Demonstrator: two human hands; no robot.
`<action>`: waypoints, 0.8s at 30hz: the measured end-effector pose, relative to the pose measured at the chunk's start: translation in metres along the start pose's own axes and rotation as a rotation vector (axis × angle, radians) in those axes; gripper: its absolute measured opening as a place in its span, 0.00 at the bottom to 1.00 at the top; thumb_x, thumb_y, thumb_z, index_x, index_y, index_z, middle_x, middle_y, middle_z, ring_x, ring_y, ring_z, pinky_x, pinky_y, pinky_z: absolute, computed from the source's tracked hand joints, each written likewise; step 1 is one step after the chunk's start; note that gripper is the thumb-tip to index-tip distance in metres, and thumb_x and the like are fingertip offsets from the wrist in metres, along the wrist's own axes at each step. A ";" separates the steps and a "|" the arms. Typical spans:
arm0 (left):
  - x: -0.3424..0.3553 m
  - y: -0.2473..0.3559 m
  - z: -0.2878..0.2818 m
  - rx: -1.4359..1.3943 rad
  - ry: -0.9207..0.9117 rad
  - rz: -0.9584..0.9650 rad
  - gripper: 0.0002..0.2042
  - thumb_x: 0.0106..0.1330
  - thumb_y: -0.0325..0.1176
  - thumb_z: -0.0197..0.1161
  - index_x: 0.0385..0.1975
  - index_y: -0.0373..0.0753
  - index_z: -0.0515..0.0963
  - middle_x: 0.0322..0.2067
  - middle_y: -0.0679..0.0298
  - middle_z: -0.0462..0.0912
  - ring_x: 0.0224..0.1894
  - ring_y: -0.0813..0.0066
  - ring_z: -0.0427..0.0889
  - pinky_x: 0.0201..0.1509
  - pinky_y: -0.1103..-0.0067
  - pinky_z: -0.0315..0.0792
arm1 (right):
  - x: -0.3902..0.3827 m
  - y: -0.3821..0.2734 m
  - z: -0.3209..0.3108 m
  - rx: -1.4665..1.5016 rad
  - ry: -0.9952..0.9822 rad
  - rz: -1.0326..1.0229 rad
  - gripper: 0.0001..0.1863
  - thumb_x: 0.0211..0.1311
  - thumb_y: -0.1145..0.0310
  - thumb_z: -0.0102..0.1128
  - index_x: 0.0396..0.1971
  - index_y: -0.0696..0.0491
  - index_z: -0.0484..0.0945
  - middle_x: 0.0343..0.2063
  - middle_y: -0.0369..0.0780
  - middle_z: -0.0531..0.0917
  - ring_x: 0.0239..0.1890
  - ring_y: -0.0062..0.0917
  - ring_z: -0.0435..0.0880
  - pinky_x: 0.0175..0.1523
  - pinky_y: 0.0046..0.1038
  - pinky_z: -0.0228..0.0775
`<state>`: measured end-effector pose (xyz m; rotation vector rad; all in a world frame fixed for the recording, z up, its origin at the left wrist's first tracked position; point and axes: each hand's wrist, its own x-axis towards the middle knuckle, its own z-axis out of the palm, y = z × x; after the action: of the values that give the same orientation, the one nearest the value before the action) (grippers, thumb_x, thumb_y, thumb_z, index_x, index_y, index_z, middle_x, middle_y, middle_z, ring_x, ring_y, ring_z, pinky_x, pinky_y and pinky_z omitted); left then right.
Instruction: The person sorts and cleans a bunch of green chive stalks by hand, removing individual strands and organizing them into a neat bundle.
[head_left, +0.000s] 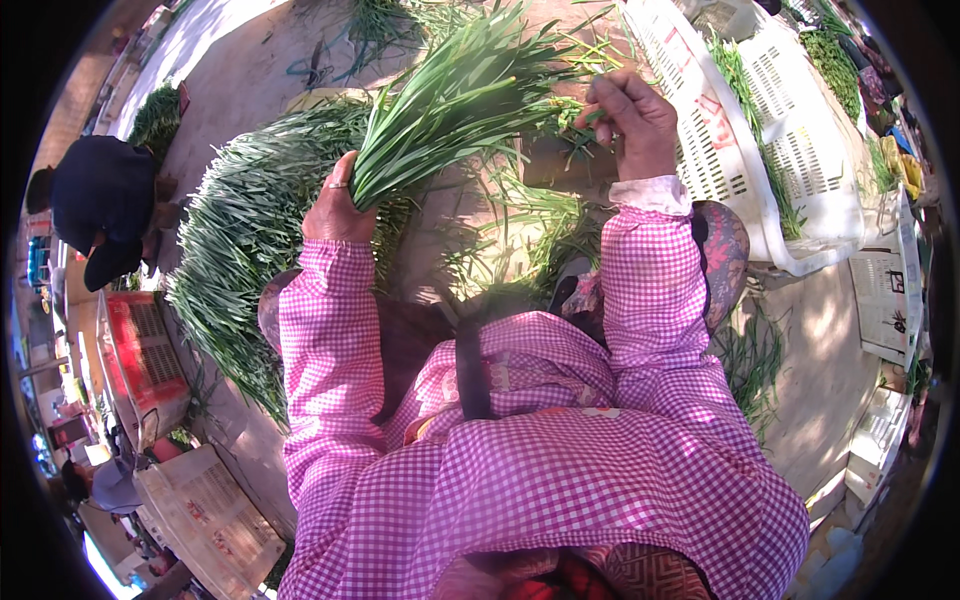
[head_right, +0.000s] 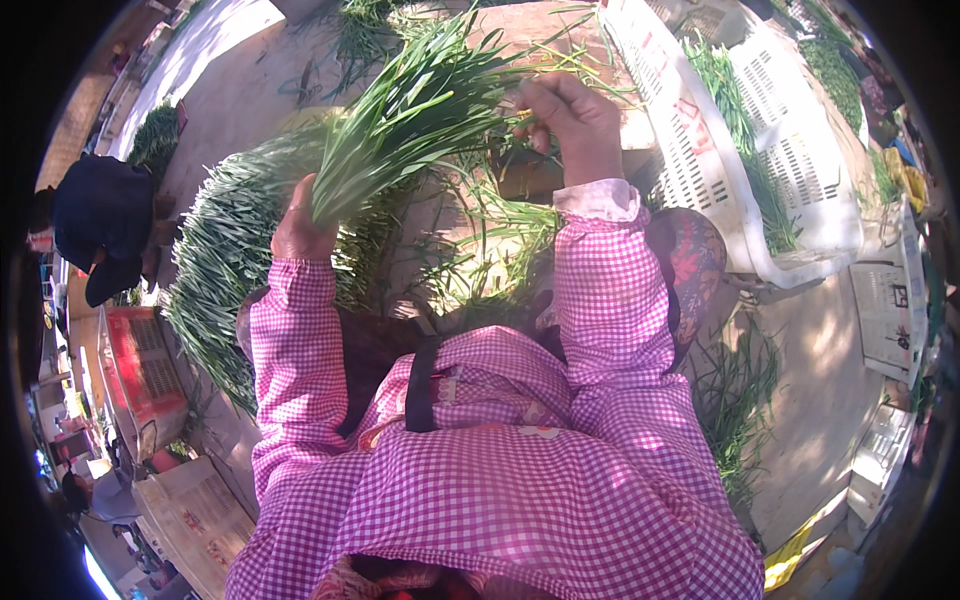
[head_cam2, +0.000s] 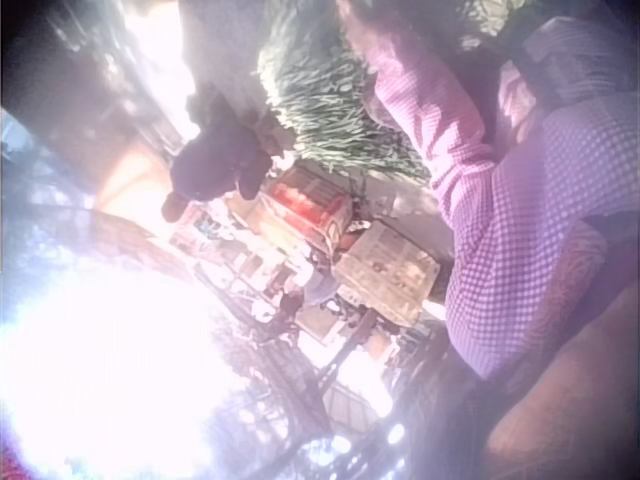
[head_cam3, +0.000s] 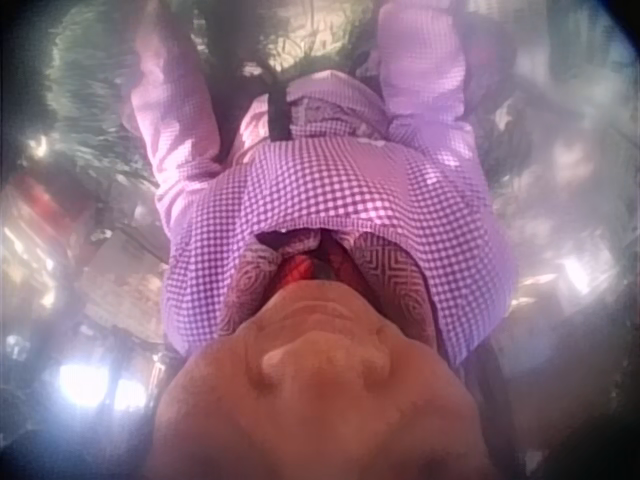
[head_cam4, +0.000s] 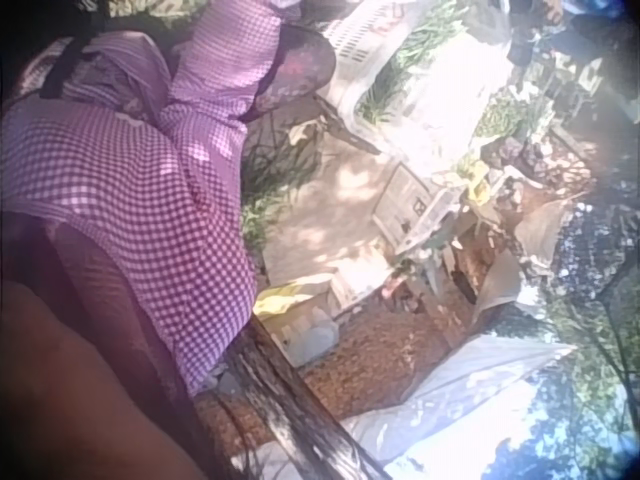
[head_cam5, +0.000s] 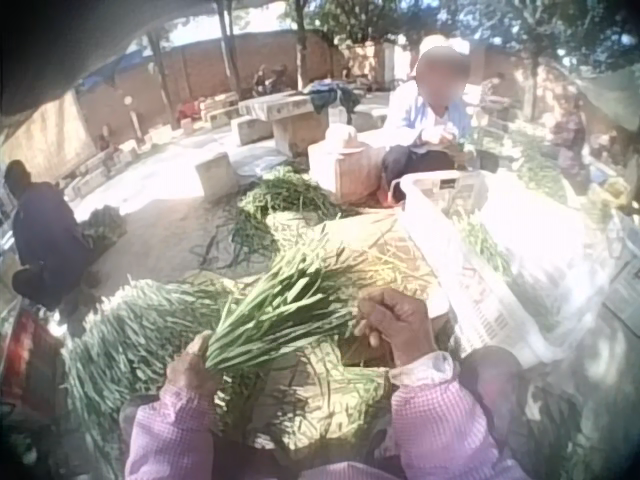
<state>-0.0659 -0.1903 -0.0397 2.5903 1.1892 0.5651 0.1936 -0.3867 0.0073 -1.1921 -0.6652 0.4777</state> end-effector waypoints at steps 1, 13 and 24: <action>-0.001 0.000 -0.002 0.008 0.000 0.000 0.26 0.51 0.34 0.65 0.52 0.52 0.68 0.45 0.64 0.78 0.43 0.61 0.80 0.44 0.72 0.74 | 0.001 -0.003 -0.004 -0.045 0.080 -0.023 0.13 0.61 0.60 0.57 0.27 0.56 0.79 0.22 0.33 0.79 0.19 0.13 0.73 0.25 0.15 0.63; -0.002 -0.001 -0.002 -0.024 -0.021 0.017 0.27 0.50 0.34 0.66 0.53 0.51 0.67 0.45 0.60 0.78 0.42 0.57 0.80 0.42 0.70 0.75 | 0.015 0.027 -0.012 -0.825 0.013 -0.041 0.20 0.55 0.50 0.58 0.34 0.52 0.78 0.22 0.40 0.80 0.26 0.29 0.79 0.34 0.28 0.68; -0.003 0.003 0.000 -0.029 -0.054 0.137 0.29 0.49 0.31 0.64 0.54 0.54 0.65 0.45 0.59 0.77 0.42 0.56 0.80 0.42 0.69 0.75 | 0.014 0.032 -0.003 -0.270 0.134 -0.022 0.11 0.58 0.62 0.58 0.25 0.55 0.78 0.16 0.34 0.78 0.18 0.14 0.73 0.28 0.19 0.63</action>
<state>-0.0654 -0.1944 -0.0397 2.6592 0.9858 0.5305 0.2053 -0.3698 -0.0205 -1.4562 -0.6401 0.2916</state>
